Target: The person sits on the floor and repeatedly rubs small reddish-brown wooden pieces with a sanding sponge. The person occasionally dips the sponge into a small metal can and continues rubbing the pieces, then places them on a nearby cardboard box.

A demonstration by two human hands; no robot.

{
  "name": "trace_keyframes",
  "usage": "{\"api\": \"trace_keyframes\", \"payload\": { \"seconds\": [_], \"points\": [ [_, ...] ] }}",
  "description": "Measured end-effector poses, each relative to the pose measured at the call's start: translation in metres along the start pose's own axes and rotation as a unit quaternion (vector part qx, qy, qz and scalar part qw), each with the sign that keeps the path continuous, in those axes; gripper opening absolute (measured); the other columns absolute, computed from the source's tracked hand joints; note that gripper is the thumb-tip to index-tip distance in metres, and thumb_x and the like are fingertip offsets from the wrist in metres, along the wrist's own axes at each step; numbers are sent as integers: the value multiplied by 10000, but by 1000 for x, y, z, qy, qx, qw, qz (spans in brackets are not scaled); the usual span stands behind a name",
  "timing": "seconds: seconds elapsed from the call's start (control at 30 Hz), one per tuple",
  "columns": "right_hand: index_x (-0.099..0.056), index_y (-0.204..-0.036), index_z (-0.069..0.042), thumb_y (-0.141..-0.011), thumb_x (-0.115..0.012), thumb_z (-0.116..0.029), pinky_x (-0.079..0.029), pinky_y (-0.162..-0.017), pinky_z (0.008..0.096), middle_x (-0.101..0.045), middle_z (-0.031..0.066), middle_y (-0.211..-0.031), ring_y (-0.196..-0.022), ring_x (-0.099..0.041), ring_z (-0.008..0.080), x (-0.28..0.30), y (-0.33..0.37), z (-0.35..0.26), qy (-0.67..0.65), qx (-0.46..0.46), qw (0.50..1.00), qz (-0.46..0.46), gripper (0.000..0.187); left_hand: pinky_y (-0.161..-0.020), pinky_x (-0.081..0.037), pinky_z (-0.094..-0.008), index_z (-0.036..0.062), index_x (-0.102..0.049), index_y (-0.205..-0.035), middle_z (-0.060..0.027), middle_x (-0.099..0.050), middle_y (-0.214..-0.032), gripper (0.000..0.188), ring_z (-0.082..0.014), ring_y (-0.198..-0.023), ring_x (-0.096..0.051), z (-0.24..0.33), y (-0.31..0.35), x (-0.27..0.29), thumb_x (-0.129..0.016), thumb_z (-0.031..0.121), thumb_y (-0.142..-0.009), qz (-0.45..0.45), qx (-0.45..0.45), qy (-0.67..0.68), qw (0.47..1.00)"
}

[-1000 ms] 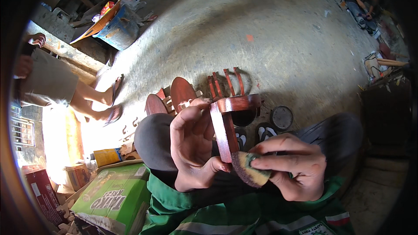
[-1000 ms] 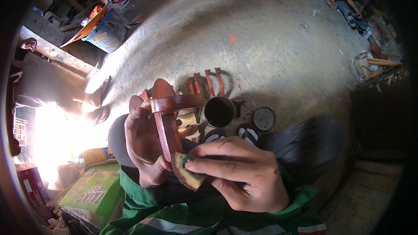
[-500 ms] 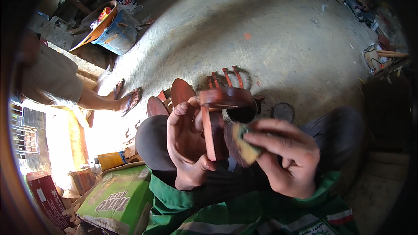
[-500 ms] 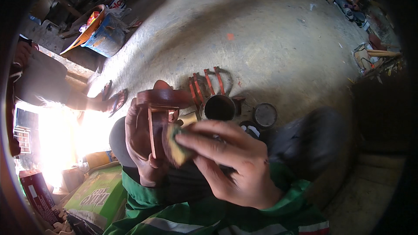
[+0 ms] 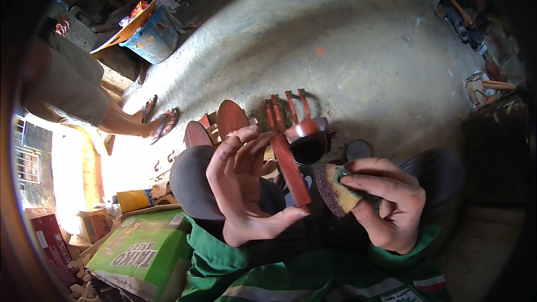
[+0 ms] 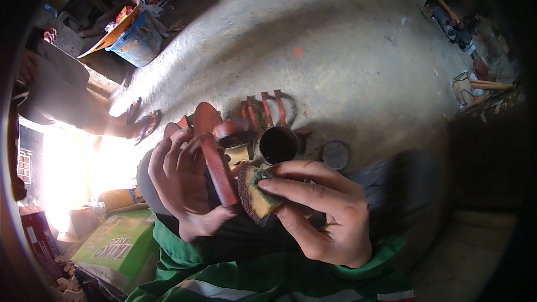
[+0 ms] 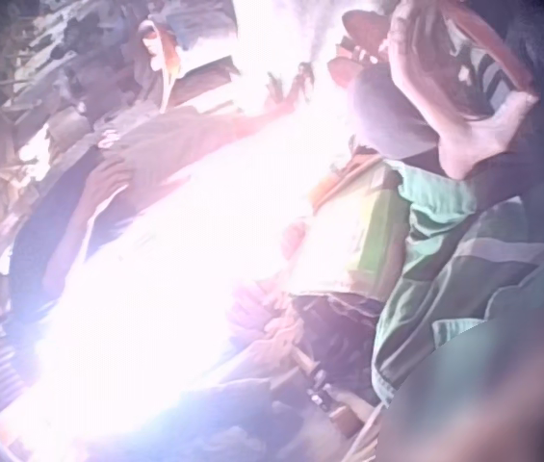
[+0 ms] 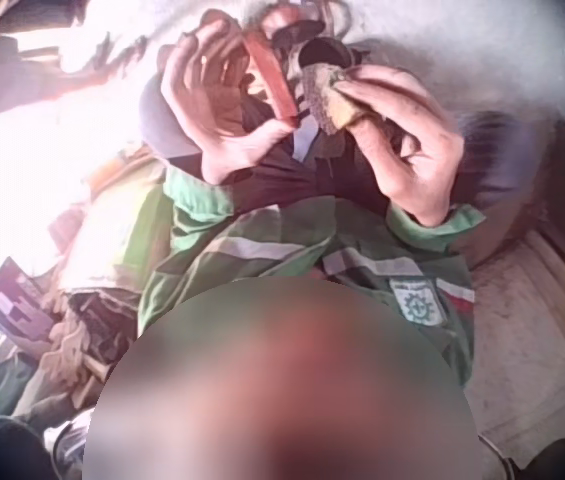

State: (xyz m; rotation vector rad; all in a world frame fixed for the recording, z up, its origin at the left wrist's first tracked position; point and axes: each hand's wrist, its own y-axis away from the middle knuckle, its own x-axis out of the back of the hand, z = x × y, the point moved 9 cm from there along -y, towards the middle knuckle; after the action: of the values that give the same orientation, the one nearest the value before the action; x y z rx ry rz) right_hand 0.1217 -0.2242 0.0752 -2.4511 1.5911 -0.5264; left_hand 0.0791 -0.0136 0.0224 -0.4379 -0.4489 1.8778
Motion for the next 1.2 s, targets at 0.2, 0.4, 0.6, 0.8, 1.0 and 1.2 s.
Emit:
{"api": "trace_keyframes", "payload": {
  "seconds": [0.2,0.4,0.6,0.8,1.0,1.2],
  "points": [
    [-763,-1072,41,-816,-725,-13,-558,-856,349,-699,239,-1108,-963,-711,295,0,-4,-24,144,68,987,-4,265,-1088,-469,-524,101,-98,-1570,-254,-364,-1460,1323,-403,-1280,-563,7,8,-25,-1004,222,-615,-149,-126,-171,966],
    [-763,-1093,39,-786,-724,56,-540,-944,364,-702,212,-1145,-1068,-699,307,-17,-9,-26,157,59,985,34,310,-1042,-497,-553,139,-74,-1584,-254,-373,-1435,1295,-417,-1227,-598,24,14,-31,-971,128,-650,-161,-198,-197,947],
    [-757,-1105,49,-798,-699,78,-547,-940,358,-710,191,-1164,-1073,-708,298,-31,-18,-25,196,77,977,17,314,-1042,-516,-520,133,-39,-1577,-266,-362,-1430,1327,-399,-1183,-626,32,16,-31,-967,68,-630,-127,-226,-221,940],
    [-763,-1093,32,-799,-698,78,-559,-906,346,-729,177,-1142,-1029,-724,289,-38,-16,-26,203,51,978,-1,305,-1068,-502,-534,140,-46,-1579,-237,-356,-1440,1345,-387,-1189,-634,32,15,-23,-972,53,-607,-118,-215,-238,940],
    [-759,-1092,28,-795,-714,75,-566,-847,347,-730,169,-1118,-954,-719,281,-34,-8,-28,167,15,984,-64,304,-1055,-519,-577,157,-87,-1593,-181,-354,-1432,1361,-439,-1242,-606,34,12,-14,-1003,122,-586,-116,-238,-182,947],
    [-757,-1070,61,-783,-685,105,-568,-908,355,-730,212,-1124,-1022,-735,289,-20,-14,-42,164,66,984,-11,300,-1026,-537,-595,159,-102,-1585,-156,-364,-1410,1348,-480,-1244,-594,38,18,-21,-1001,96,-582,-104,-253,-180,945]
  ]
}}
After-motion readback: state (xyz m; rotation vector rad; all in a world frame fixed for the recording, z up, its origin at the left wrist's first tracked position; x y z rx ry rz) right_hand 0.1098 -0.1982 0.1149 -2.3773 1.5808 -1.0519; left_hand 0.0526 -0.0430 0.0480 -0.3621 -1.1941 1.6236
